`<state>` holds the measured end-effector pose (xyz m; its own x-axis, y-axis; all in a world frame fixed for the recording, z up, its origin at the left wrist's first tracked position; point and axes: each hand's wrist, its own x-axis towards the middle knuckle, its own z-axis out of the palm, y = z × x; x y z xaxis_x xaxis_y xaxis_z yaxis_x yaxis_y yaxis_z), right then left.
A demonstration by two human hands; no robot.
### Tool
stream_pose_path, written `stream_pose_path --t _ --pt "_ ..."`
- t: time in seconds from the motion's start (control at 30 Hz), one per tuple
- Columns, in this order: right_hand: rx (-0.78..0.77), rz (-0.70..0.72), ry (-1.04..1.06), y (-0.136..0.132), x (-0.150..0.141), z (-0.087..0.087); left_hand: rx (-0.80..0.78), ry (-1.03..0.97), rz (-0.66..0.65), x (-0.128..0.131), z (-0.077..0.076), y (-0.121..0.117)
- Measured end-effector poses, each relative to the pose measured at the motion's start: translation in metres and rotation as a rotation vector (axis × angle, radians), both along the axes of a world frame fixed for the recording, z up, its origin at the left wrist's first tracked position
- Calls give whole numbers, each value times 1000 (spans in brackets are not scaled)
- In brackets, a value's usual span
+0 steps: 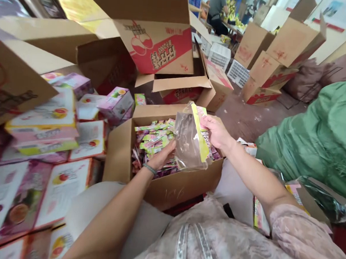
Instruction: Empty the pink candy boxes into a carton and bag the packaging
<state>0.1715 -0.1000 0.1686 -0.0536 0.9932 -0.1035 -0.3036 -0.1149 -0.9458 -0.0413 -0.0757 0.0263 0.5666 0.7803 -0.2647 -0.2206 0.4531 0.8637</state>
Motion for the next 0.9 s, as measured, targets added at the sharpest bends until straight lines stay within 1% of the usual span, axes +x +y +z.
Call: stream_pose_path --t 0.07,0.13,0.2,0.27,0.33,0.4,0.47,0.5,0.53,0.57,0.6,0.67,0.7,0.73,0.77,0.8,0.83,0.87,0.9 --pt "5 60 10 -2 -13 4 16 -99 59 -2 9 -3" --pt "15 102 -23 -5 -20 10 36 -153 91 -6 18 -2" --pt "43 98 -107 -8 -19 16 84 -149 136 -8 24 0" --pt "87 63 -226 -11 -13 19 148 -103 186 -7 27 2" --pt "128 -2 -359 -11 -2 19 220 -56 204 -4 28 4" --pt "164 -117 -494 -10 14 19 284 -17 190 -1 29 5" --pt "208 -296 -671 -13 38 26 324 34 198 -3 32 8" --pt "226 -406 -789 -17 52 33 335 68 238 -7 34 11" --pt "236 -523 -928 -26 68 43 336 100 308 -13 37 15" --pt "231 -645 -1092 -38 85 55 324 125 406 -21 41 19" --pt "184 -754 -1272 -54 102 69 295 140 525 -32 45 24" --pt "67 -956 -1632 -91 135 96 182 134 767 -56 54 33" --pt "10 -992 -1795 -111 149 107 112 120 876 -69 58 36" --pt "-62 -1090 -1890 -128 160 114 42 109 972 -82 63 39" --pt "-91 -1086 -1945 -143 166 116 -16 101 1056 -92 68 40" --pt "-73 -1086 -1994 -153 168 113 -59 93 1123 -101 72 41" --pt "-24 -1082 -2037 -157 164 104 -90 85 1171 -108 76 41" --pt "57 -1027 -2070 -156 155 89 -115 79 1201 -112 79 41" --pt "159 -938 -2084 -149 142 70 -133 72 1213 -114 82 41"
